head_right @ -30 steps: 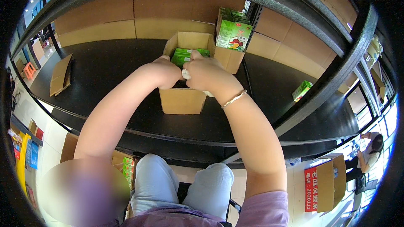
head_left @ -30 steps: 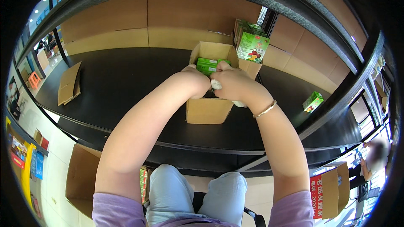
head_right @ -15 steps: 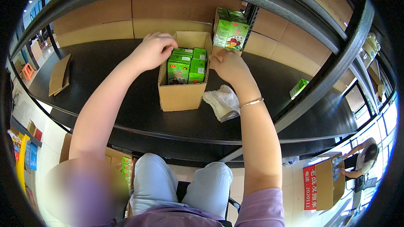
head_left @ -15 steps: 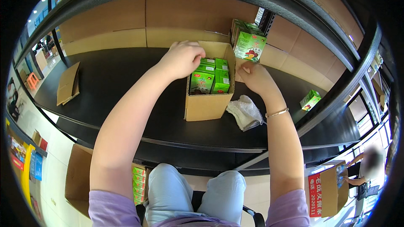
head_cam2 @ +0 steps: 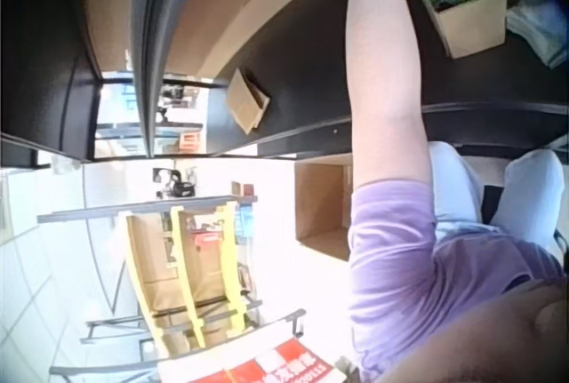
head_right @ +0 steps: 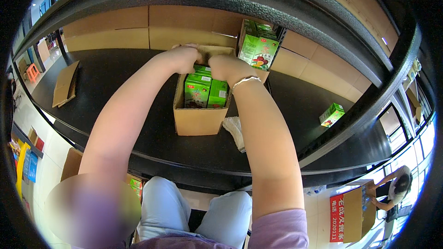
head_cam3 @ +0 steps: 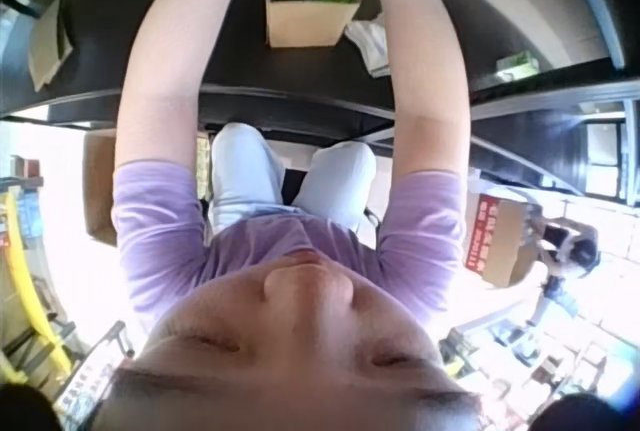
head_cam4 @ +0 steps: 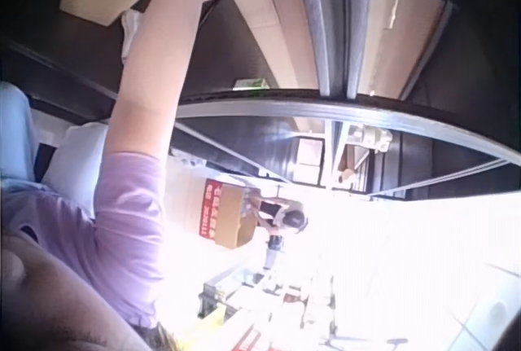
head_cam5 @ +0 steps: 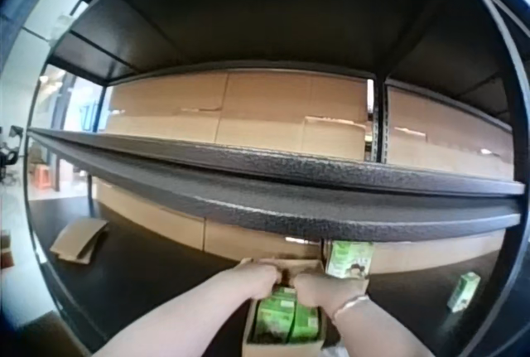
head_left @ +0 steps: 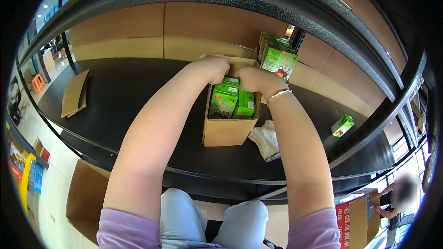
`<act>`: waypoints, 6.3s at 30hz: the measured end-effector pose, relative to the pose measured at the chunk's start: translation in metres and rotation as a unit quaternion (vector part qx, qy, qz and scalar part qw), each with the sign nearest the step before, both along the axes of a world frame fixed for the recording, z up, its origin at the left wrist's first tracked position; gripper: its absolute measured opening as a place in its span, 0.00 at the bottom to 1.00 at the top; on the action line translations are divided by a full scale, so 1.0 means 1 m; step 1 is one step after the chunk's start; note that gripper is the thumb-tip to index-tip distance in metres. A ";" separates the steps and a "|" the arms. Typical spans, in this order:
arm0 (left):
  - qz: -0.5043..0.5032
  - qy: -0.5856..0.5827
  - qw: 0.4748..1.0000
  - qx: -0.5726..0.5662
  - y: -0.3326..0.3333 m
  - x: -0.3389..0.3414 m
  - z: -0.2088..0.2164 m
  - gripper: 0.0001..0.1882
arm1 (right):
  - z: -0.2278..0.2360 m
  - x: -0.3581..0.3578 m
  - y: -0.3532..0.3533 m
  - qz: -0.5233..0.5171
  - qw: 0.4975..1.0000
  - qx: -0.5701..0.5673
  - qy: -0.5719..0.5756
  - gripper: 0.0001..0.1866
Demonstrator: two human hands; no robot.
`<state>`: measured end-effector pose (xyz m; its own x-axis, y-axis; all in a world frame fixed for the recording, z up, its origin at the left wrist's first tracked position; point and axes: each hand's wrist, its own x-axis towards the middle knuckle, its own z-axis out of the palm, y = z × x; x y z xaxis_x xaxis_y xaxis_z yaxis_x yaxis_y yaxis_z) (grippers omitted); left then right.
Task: The person wipes the exterior of small green product boxes with a white cloth, then places them into a cardboard box. The person repeats this process for multiple boxes, arranging them neatly inside the larger box.
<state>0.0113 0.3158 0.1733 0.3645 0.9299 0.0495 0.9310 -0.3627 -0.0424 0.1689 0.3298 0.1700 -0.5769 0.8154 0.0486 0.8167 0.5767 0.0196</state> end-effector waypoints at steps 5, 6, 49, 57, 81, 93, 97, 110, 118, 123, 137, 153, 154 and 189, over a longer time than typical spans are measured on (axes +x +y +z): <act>0.027 0.031 0.999 -0.019 0.015 0.004 -0.004 0.24 | 0.008 -0.010 0.003 -0.046 0.995 -0.033 -0.088 0.21; 0.038 0.028 0.998 -0.028 0.018 0.003 -0.005 0.24 | 0.010 -0.014 0.003 -0.048 0.993 -0.036 -0.099 0.21; -0.015 -0.312 0.949 0.036 -0.017 -0.023 -0.022 0.26 | -0.026 0.029 -0.054 -0.067 0.975 0.073 0.199 0.25; -0.020 -0.302 0.953 0.005 -0.023 -0.032 -0.018 0.28 | -0.008 0.022 -0.086 -0.082 0.984 0.020 0.160 0.25; -0.075 -0.040 0.991 0.103 -0.047 -0.017 -0.011 0.18 | -0.002 -0.018 -0.051 -0.032 0.999 0.038 -0.018 0.17; -0.016 -0.019 1.000 0.016 -0.046 -0.014 -0.008 0.19 | -0.020 -0.014 -0.045 -0.047 0.994 0.094 -0.005 0.20; 0.006 -0.017 0.999 0.041 -0.045 -0.011 -0.013 0.18 | -0.015 -0.019 -0.053 -0.062 0.994 0.085 -0.022 0.14; 0.016 0.006 0.999 0.045 -0.051 -0.004 -0.008 0.17 | 0.009 0.005 -0.064 -0.013 0.984 0.117 0.132 0.18; -0.102 -0.053 0.982 0.149 -0.051 -0.004 -0.006 0.14 | 0.012 0.037 -0.080 0.024 0.992 0.093 0.087 0.23; -0.162 -0.025 0.986 0.016 -0.059 0.020 -0.002 0.15 | 0.008 0.027 -0.096 -0.030 0.994 0.104 -0.001 0.25; -0.165 -0.100 0.979 0.071 -0.062 0.016 -0.026 0.14 | -0.009 0.013 -0.090 -0.051 0.994 0.087 -0.048 0.15; -0.138 -0.018 0.982 0.124 -0.084 0.007 -0.015 0.11 | -0.022 0.028 -0.086 0.006 0.994 0.085 0.061 0.21; -0.143 -0.034 0.979 0.144 -0.088 0.000 -0.013 0.14 | -0.022 0.031 -0.087 0.019 0.994 0.085 0.064 0.21; 0.130 -0.619 0.735 -0.243 -0.124 0.004 -0.055 0.26 | -0.063 0.032 -0.115 -0.086 0.894 0.217 0.383 0.37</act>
<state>0.0151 0.1916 0.1181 0.1265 0.9778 -0.1672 0.1872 0.1420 0.9720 0.2011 0.2147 0.1068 -0.1076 0.6974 0.7086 0.7625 0.5153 -0.3913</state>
